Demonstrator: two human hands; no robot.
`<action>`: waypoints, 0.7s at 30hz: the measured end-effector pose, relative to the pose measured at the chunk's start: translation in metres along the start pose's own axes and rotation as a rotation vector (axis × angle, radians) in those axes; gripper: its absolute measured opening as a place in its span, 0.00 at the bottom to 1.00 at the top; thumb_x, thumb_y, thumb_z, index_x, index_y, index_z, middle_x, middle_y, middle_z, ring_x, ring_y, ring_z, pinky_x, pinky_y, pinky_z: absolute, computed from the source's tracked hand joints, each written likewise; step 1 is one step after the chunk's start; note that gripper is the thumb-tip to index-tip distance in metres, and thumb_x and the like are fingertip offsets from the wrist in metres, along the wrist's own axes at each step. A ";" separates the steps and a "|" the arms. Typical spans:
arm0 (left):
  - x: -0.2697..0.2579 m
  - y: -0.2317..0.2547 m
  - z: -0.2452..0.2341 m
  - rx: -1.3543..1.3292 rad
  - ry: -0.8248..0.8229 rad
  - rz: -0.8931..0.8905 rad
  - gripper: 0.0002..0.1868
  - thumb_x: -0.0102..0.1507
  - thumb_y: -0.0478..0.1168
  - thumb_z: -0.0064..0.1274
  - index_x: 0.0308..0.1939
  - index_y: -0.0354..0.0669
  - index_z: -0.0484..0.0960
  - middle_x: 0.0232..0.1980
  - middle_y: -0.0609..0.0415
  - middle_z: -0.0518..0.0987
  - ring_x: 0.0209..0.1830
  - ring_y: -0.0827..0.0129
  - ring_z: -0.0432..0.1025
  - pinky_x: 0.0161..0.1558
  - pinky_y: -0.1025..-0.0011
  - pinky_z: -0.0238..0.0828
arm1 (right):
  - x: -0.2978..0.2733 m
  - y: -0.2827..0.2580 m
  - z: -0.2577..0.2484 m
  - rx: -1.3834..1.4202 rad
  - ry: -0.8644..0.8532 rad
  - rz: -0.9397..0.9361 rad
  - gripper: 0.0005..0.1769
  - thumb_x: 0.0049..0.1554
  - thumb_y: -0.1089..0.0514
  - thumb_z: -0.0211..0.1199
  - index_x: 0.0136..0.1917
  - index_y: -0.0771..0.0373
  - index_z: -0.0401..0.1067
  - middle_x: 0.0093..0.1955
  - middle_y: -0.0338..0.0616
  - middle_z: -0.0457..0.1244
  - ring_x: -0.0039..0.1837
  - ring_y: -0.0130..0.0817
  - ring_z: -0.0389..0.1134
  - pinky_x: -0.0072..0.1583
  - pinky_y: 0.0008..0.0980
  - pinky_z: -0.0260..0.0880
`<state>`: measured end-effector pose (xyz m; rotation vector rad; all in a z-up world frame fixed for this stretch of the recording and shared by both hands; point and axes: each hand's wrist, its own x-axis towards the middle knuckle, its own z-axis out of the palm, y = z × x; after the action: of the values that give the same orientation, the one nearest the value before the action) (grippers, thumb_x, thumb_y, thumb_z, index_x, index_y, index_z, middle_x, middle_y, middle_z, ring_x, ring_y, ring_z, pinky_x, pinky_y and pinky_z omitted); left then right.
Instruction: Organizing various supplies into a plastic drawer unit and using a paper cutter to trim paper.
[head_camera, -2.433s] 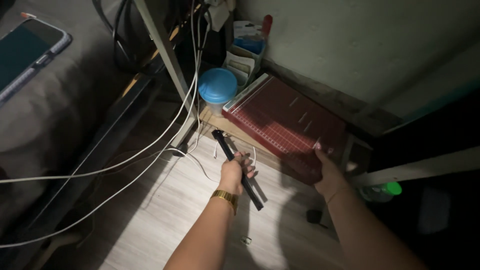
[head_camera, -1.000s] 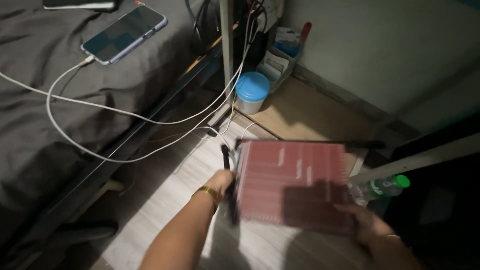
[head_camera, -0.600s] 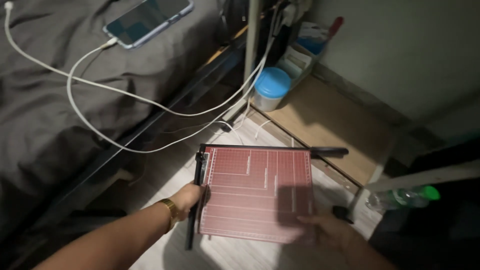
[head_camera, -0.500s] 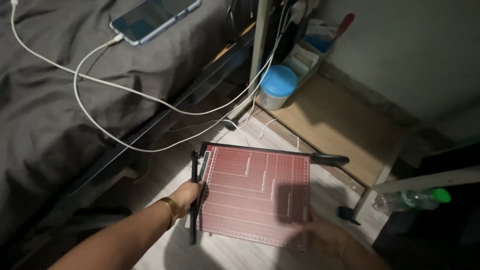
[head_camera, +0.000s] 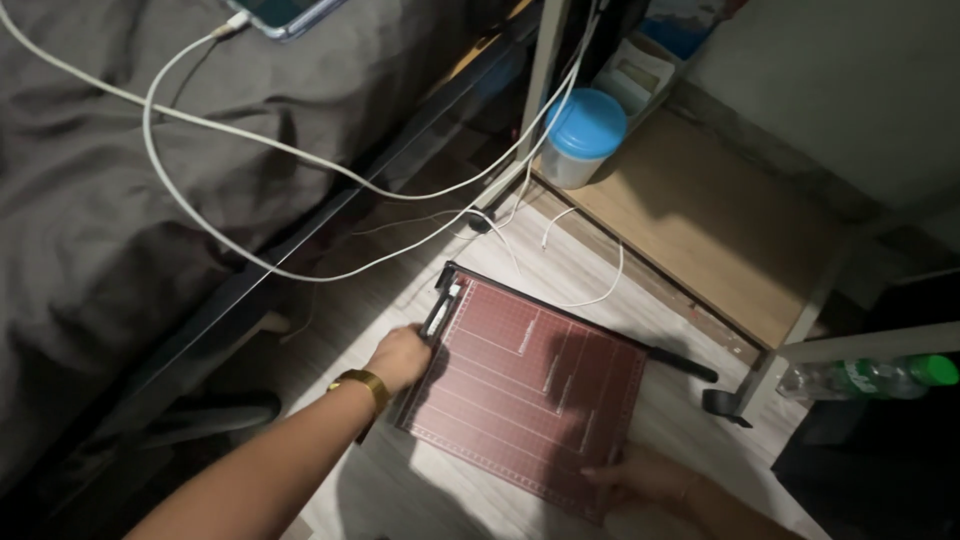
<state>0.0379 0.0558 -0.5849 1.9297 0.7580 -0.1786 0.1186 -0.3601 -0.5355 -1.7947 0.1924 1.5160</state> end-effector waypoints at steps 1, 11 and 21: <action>0.012 -0.020 0.009 0.158 0.174 0.228 0.14 0.61 0.38 0.50 0.49 0.40 0.83 0.39 0.41 0.82 0.39 0.51 0.78 0.43 0.59 0.75 | 0.002 -0.005 -0.005 -0.103 0.039 0.077 0.35 0.53 0.49 0.70 0.71 0.55 0.67 0.61 0.47 0.71 0.59 0.43 0.72 0.61 0.46 0.76; -0.086 0.096 0.010 -0.317 0.143 0.040 0.15 0.58 0.39 0.60 0.47 0.38 0.78 0.37 0.43 0.83 0.36 0.57 0.79 0.41 0.63 0.76 | -0.013 -0.144 0.084 -0.536 0.143 -0.300 0.23 0.61 0.43 0.58 0.65 0.53 0.71 0.50 0.44 0.73 0.52 0.31 0.74 0.54 0.28 0.74; -0.076 0.086 0.028 -1.171 -0.156 -0.197 0.08 0.67 0.37 0.56 0.44 0.39 0.72 0.38 0.49 0.78 0.31 0.66 0.72 0.32 0.70 0.72 | 0.008 -0.124 0.124 0.126 0.061 -0.625 0.28 0.57 0.59 0.60 0.71 0.60 0.63 0.51 0.42 0.66 0.52 0.31 0.68 0.52 0.28 0.70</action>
<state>0.0327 -0.0260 -0.4998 0.7253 0.7047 0.0134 0.0941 -0.1932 -0.4874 -1.5971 -0.2247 0.9819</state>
